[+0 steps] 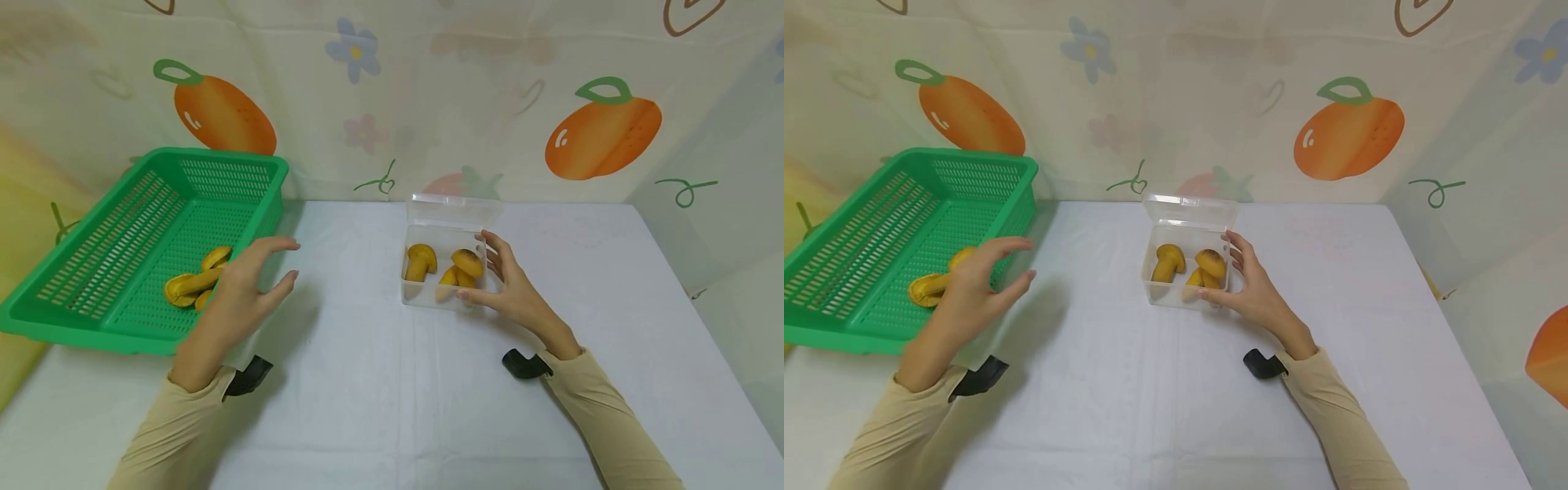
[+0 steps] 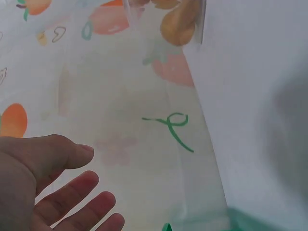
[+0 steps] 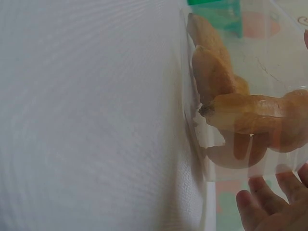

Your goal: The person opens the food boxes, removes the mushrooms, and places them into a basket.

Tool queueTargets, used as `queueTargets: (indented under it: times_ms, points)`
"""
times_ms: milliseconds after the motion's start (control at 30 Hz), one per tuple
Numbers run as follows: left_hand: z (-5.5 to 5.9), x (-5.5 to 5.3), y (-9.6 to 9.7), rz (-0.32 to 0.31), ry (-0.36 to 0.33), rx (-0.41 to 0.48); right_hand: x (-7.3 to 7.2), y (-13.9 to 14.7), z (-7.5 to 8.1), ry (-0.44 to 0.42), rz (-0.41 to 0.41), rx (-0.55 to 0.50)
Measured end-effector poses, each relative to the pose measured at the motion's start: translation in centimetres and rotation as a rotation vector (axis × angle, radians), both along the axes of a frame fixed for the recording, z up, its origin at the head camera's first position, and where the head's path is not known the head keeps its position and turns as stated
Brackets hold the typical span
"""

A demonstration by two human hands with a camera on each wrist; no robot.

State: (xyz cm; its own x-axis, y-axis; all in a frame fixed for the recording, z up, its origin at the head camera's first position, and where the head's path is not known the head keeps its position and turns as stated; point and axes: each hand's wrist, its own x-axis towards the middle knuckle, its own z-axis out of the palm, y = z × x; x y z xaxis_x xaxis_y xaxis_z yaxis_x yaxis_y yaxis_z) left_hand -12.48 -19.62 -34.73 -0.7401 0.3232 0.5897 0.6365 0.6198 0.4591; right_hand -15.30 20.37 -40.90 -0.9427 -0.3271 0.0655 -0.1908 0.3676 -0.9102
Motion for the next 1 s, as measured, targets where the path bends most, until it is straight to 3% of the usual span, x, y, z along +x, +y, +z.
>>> queueTargets:
  times_ms: [267,733,1000]
  points:
    - [0.2,-0.5,2.6,-0.041,-0.046,-0.022,0.0,0.1,-0.1,0.005,0.003,0.007]
    - [0.6,-2.3,6.5,-0.141,-0.130,-0.034,0.0,0.2,0.1,-0.002,0.004,0.010]
    - [0.0,-2.9,8.2,-0.171,-0.189,-0.028,-0.1,0.2,-0.1,-0.001,0.002,0.009]
